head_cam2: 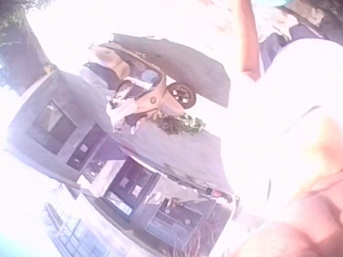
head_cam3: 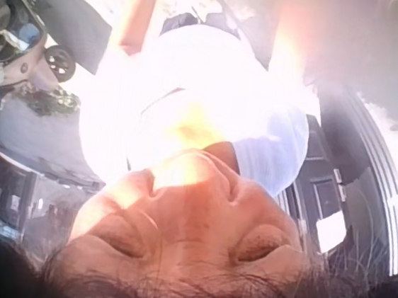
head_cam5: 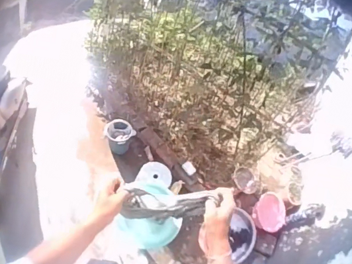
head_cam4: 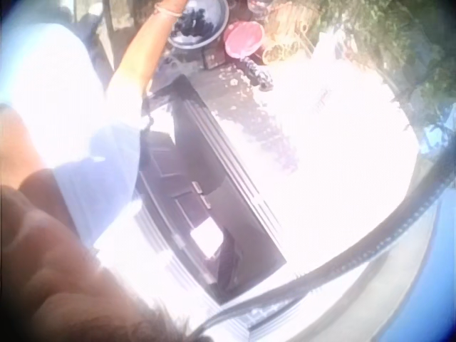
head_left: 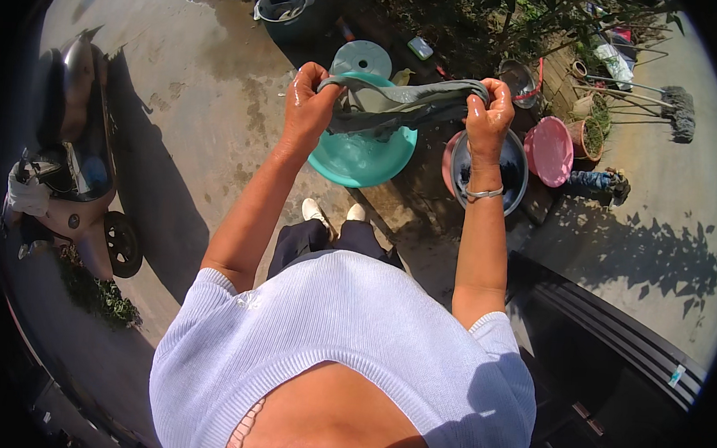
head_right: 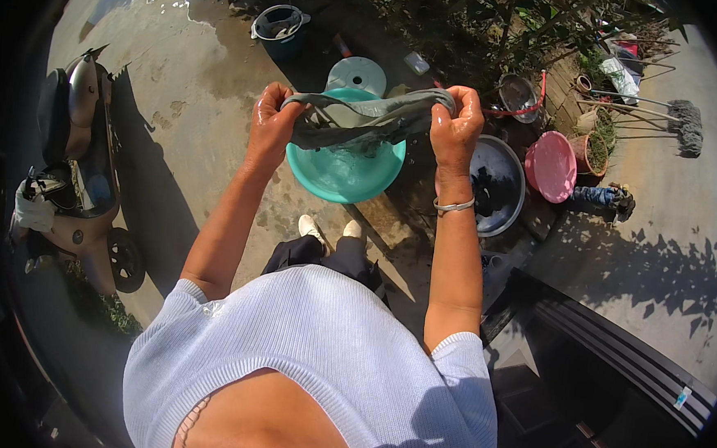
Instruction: The person washes a grey shirt by hand in a green basin, rinses it, and hangs it on a clothesline using a hanger. They then wash a black garment in a metal basin and rinse it in a pink basin.
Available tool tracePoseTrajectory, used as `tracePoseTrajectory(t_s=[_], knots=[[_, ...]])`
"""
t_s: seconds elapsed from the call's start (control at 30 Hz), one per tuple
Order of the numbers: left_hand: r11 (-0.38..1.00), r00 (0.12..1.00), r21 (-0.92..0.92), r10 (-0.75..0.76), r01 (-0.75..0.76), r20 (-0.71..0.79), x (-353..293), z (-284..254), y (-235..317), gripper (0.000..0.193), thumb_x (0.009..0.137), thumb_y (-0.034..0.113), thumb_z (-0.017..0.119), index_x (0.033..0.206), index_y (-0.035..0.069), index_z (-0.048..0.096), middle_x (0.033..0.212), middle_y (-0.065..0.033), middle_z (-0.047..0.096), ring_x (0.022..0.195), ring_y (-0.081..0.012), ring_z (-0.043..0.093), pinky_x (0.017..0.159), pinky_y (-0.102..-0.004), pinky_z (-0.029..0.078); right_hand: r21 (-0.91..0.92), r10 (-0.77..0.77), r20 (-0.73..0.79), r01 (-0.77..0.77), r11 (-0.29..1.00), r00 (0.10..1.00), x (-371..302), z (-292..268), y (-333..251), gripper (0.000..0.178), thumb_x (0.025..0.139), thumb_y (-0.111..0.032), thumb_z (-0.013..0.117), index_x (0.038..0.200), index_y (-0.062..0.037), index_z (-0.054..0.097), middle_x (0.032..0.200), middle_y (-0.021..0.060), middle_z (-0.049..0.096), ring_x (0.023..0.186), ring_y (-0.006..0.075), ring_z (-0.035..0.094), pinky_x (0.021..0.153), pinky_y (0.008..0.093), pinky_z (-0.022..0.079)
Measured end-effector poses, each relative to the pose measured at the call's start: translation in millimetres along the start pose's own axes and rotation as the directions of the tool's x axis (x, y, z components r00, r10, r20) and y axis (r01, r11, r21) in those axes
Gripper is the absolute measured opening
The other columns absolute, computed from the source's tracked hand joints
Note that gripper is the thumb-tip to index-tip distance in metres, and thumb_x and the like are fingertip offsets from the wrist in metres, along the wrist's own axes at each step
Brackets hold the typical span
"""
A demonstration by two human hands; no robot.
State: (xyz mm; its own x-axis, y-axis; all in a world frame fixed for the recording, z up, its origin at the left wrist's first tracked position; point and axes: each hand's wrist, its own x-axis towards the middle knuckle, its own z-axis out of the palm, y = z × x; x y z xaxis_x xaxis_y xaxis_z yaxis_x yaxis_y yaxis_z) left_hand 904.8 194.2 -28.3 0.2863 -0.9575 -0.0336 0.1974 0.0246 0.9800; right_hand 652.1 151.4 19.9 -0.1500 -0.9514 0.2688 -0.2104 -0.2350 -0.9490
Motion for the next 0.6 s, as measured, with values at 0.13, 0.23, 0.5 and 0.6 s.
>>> tracePoseTrajectory(t_s=[0.13,0.23,0.5,0.6], knots=[[0.992,0.989,-0.079,0.108,-0.1,0.1,4,21,65,0.015,0.082,0.0,0.058,0.077,0.008,0.046,0.071,0.0042,0.05,0.065,-0.0018,0.046,0.057,-0.0178,0.037,0.044,-0.189,0.029,0.187,0.981,0.982,18,-3,-55,0.015,0.074,0.003,0.06,0.087,-0.0023,0.055,0.077,-0.0034,0.056,0.067,0.0036,0.05,0.063,0.0193,0.043],[0.969,0.976,-0.169,0.196,-0.179,0.091,6,23,95,0.012,0.08,0.001,0.062,0.079,0.005,0.051,0.072,0.0036,0.053,0.066,-0.0024,0.047,0.057,-0.0185,0.038,0.091,-0.299,0.035,0.295,0.951,0.954,22,-6,-93,0.015,0.074,0.002,0.062,0.087,-0.0028,0.057,0.077,-0.0037,0.057,0.067,0.0025,0.051,0.062,0.0182,0.043],[0.939,0.936,-0.107,0.337,-0.327,0.098,12,17,124,0.017,0.082,-0.002,0.063,0.099,0.001,0.061,0.09,-0.0028,0.063,0.084,-0.0093,0.06,0.076,-0.0216,0.047,0.217,-0.395,0.004,0.385,0.897,0.919,15,-18,-108,0.019,0.076,0.003,0.062,0.093,-0.0021,0.056,0.087,-0.0005,0.059,0.077,0.004,0.054,0.069,0.0194,0.047],[0.98,0.965,0.038,0.188,-0.198,0.186,20,18,58,0.018,0.083,0.0,0.058,0.101,0.001,0.062,0.088,-0.0039,0.065,0.08,-0.009,0.059,0.075,-0.0212,0.047,0.008,-0.323,0.065,0.323,0.946,0.944,-1,3,-58,0.018,0.074,0.003,0.062,0.091,-0.0021,0.057,0.086,0.0022,0.061,0.075,0.0084,0.057,0.068,0.0232,0.048]])
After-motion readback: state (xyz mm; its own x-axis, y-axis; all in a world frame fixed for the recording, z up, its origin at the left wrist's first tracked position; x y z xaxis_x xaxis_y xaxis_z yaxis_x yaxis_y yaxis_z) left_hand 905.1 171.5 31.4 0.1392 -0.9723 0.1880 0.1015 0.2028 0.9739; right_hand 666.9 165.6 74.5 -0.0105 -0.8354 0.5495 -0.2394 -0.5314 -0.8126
